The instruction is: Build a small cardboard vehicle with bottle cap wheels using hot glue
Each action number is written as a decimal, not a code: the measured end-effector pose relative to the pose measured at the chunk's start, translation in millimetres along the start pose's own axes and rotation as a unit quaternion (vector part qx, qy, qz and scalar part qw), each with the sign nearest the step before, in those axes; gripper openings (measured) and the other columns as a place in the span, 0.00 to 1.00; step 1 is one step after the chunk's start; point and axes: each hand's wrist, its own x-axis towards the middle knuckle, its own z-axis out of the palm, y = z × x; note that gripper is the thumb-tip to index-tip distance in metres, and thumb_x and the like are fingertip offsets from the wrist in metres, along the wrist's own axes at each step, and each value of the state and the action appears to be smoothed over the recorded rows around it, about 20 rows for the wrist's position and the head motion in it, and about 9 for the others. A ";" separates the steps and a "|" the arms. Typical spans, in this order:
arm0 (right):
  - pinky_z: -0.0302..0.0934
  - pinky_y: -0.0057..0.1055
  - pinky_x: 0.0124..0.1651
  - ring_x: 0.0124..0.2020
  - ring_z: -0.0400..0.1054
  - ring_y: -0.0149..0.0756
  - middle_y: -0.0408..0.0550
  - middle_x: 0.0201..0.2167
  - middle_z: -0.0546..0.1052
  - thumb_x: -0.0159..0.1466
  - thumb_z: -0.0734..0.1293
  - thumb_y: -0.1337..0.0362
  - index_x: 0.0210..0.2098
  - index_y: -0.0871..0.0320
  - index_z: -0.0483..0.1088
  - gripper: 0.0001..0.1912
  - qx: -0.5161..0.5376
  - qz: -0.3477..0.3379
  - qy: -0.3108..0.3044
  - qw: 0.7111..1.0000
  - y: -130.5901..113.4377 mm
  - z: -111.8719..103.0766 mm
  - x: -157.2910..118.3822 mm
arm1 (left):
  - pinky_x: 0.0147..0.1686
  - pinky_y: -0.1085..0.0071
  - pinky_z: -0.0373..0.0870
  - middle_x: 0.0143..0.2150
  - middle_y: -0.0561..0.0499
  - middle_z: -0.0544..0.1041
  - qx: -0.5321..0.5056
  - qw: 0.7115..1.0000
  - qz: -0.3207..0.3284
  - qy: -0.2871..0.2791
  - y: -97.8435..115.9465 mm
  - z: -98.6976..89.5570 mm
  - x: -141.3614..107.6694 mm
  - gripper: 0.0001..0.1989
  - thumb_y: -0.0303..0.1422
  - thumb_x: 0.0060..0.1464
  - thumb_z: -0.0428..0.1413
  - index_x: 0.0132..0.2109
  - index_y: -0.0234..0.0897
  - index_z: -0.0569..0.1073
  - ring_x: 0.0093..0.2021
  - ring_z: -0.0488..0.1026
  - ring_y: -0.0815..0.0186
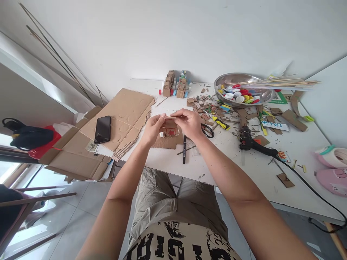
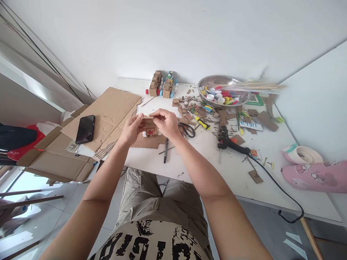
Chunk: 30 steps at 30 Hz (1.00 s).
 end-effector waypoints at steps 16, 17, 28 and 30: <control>0.74 0.40 0.41 0.36 0.78 0.44 0.48 0.32 0.85 0.55 0.80 0.34 0.30 0.52 0.82 0.27 0.008 0.031 -0.062 0.998 -14.0 -8.7 0.1 | 0.36 0.69 0.82 0.32 0.49 0.86 0.095 0.987 0.119 0.050 7.9 2.9 -12.0 0.14 0.41 0.48 0.75 0.34 0.38 0.81 0.35 0.84 0.62; 0.73 0.39 0.39 0.35 0.76 0.43 0.47 0.30 0.84 0.54 0.80 0.33 0.29 0.52 0.81 0.28 0.002 0.034 -0.059 0.998 -14.4 -8.0 0.0 | 0.37 0.68 0.82 0.33 0.49 0.86 0.101 0.985 0.126 0.059 7.0 4.6 -13.0 0.13 0.40 0.49 0.74 0.34 0.39 0.81 0.35 0.84 0.62; 0.72 0.39 0.41 0.34 0.74 0.42 0.46 0.27 0.79 0.57 0.76 0.27 0.26 0.50 0.75 0.32 -0.014 0.010 -0.018 1.000 -12.7 2.1 -3.7 | 0.29 0.71 0.76 0.28 0.54 0.81 0.100 0.986 0.115 0.072 1.6 12.0 -19.6 0.13 0.39 0.53 0.71 0.33 0.41 0.75 0.28 0.77 0.67; 0.73 0.39 0.41 0.35 0.75 0.42 0.46 0.29 0.80 0.55 0.77 0.25 0.28 0.51 0.76 0.34 0.010 0.011 -0.023 1.000 -13.1 3.7 -4.2 | 0.27 0.71 0.74 0.26 0.55 0.79 0.115 0.986 0.106 0.060 0.9 10.6 -22.5 0.14 0.39 0.54 0.71 0.32 0.42 0.74 0.26 0.76 0.67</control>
